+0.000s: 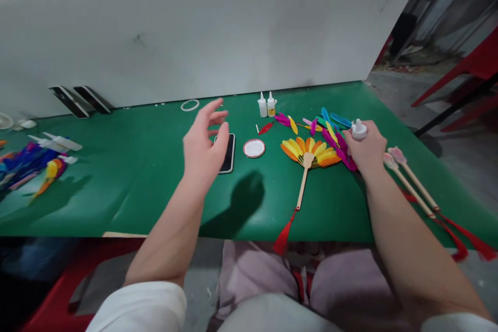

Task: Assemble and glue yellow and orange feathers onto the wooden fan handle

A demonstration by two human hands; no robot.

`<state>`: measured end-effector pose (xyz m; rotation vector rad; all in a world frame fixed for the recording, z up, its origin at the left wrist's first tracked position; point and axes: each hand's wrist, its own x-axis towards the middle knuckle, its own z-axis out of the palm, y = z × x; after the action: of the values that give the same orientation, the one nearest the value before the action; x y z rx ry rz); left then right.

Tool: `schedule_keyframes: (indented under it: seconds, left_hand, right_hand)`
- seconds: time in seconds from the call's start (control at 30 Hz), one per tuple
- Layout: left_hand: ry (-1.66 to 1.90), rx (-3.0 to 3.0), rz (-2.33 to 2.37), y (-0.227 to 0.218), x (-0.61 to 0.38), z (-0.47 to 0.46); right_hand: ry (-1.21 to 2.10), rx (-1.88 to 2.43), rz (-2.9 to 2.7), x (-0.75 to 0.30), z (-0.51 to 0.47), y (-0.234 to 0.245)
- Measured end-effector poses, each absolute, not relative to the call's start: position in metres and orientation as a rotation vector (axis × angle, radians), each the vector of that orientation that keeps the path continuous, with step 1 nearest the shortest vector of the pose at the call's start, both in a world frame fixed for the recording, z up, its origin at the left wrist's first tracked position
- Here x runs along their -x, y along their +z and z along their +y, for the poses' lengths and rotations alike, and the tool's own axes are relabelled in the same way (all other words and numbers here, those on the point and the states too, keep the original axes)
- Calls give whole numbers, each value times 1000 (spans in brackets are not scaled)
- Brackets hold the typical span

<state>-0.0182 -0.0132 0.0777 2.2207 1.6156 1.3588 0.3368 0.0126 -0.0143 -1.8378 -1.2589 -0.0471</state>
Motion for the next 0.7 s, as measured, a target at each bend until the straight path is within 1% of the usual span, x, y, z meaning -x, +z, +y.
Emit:
schedule_keyframes:
  seconds: [0.03, 0.13, 0.17, 0.23, 0.37, 0.5, 0.7]
  left_hand:
    - [1204, -2196, 1803, 68, 22, 1]
    - [553, -2010, 2265, 31, 35, 31]
    - [427, -1984, 2303, 19, 37, 37]
    - [293, -1972, 2340, 1, 36, 43]
    - [208, -1976, 2442, -12, 26, 46]
    - [170, -1880, 2460, -11, 23, 51]
    - [207, -1834, 2409, -6, 15, 62]
  right_hand:
    - [-55, 1839, -1262, -337, 12, -14]
    - [-52, 1835, -1285, -337, 12, -13]
    - [-51, 1833, -1288, -337, 12, -13]
    - [-55, 1825, -1288, -339, 13, -15]
    - [-73, 1790, -1289, -342, 14, -18]
    - [-45, 1790, -1297, -341, 13, -16]
    - [-36, 1776, -1315, -341, 12, -15]
